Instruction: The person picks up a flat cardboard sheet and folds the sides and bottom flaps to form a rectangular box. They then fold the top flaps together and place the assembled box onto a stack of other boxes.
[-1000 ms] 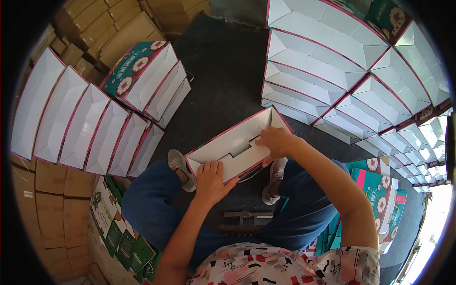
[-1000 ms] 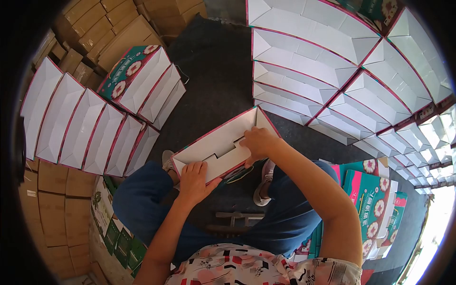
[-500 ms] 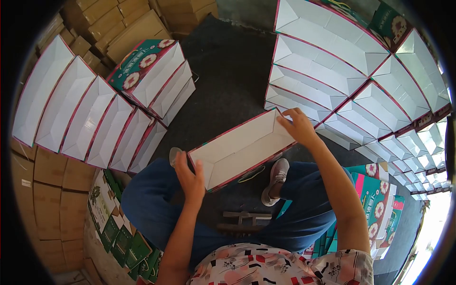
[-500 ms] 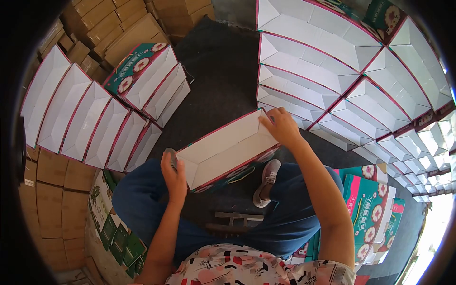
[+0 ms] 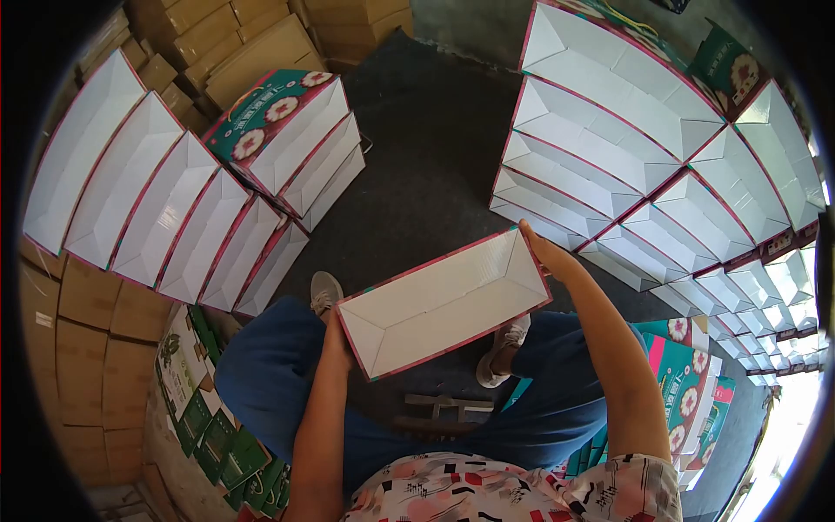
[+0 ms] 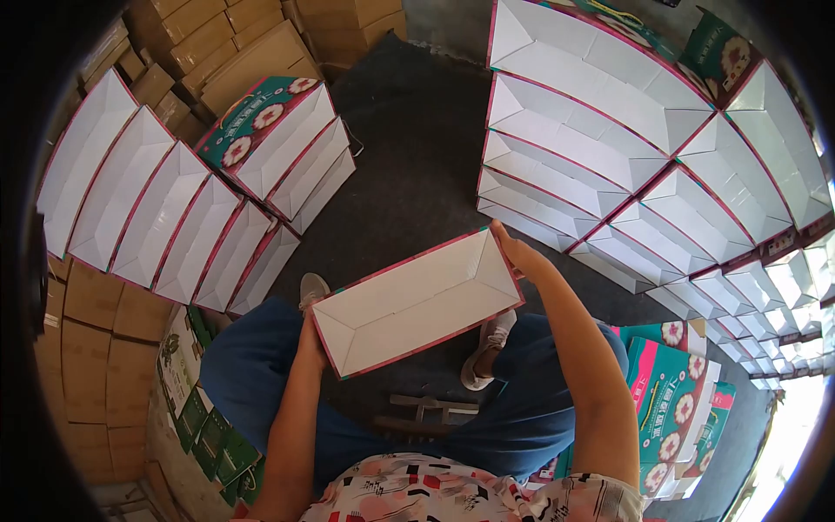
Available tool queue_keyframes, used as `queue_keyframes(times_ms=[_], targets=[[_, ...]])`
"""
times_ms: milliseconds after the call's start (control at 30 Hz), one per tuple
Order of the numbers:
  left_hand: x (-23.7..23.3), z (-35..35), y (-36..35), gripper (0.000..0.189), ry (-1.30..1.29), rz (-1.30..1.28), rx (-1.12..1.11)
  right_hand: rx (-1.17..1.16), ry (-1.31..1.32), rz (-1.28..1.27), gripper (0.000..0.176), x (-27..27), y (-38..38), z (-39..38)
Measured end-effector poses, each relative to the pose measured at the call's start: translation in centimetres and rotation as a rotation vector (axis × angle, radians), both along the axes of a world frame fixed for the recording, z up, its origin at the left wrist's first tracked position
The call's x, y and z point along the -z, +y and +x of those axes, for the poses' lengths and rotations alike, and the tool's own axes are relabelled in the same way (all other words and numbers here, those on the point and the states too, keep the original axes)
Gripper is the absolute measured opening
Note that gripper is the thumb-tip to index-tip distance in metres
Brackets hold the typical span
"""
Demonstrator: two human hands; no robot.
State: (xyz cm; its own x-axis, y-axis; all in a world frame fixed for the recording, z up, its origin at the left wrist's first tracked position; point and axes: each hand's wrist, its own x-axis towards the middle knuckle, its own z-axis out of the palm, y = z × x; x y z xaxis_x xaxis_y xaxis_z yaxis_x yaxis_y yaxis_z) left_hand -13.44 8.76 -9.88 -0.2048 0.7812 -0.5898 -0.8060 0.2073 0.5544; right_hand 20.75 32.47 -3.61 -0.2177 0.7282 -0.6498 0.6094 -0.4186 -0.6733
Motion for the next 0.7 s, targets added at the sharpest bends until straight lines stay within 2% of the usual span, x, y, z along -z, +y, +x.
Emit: queue_keyframes(times_ms=[67, 100, 167, 200, 267, 333, 367, 400, 433, 467, 567, 667, 700], targets=[[-1.5, -0.5, -0.5, 0.049, 0.103, 0.014, 0.004, -0.006, 0.116, -0.031, 0.079, -0.6, 0.0, 0.3], [-2.4, -0.8, -0.8, 0.045, 0.157, 0.022, 0.002, 0.006, 0.3, 0.003, 0.075, -0.9, 0.1, 0.5], [-2.0, -1.3, -1.4, 0.049, 0.217, 0.191, -0.07, 0.03, 0.671, 0.068, 0.066, -1.4, 0.2, 1.1], [-2.3, -1.4, -1.5, 0.05, 0.254, 0.285, -0.112, -0.062, 0.79, 0.166, 0.058, -4.6, -1.2, 0.7], [-3.7, -1.6, -1.3, 0.056, 0.29, 0.449, -0.164, -0.063, 0.78, 0.146, 0.063, -5.1, -1.3, 1.2], [-4.7, -1.6, -0.9, 0.06, 0.422, 0.292, -0.205, -0.08, 0.697, 0.11, 0.073, -5.8, -2.1, 1.3], [-5.2, -1.6, -0.9, 0.062, 0.488, 0.211, -0.229, -0.005, 0.621, 0.059, 0.075, -5.6, -2.5, 0.9], [-5.8, -0.9, -1.2, 0.071, 0.499, 0.119, -0.162, 0.069, 0.547, 0.008, 0.076, -4.9, -2.8, 0.5], [-5.4, -0.9, -1.3, 0.071, 0.485, 0.089, -0.148, 0.143, 0.47, -0.044, 0.078, -3.9, -3.0, 0.2], [-4.3, -0.9, -1.2, 0.072, 0.469, 0.057, -0.132, 0.117, 0.426, -0.025, 0.079, -1.7, -2.7, 0.9], [-1.1, -1.5, -1.8, 0.074, 0.49, -0.007, -0.059, -0.021, 0.401, -0.04, 0.073, 2.2, -2.6, 2.6], [-0.8, -0.9, -2.1, 0.072, 0.522, -0.065, -0.038, -0.135, 0.37, 0.107, 0.063, 1.8, -4.4, 2.7], [-0.7, -0.6, -2.1, 0.072, 0.538, -0.079, -0.027, -0.059, 0.38, 0.014, 0.058, 1.5, -4.2, 2.3]])
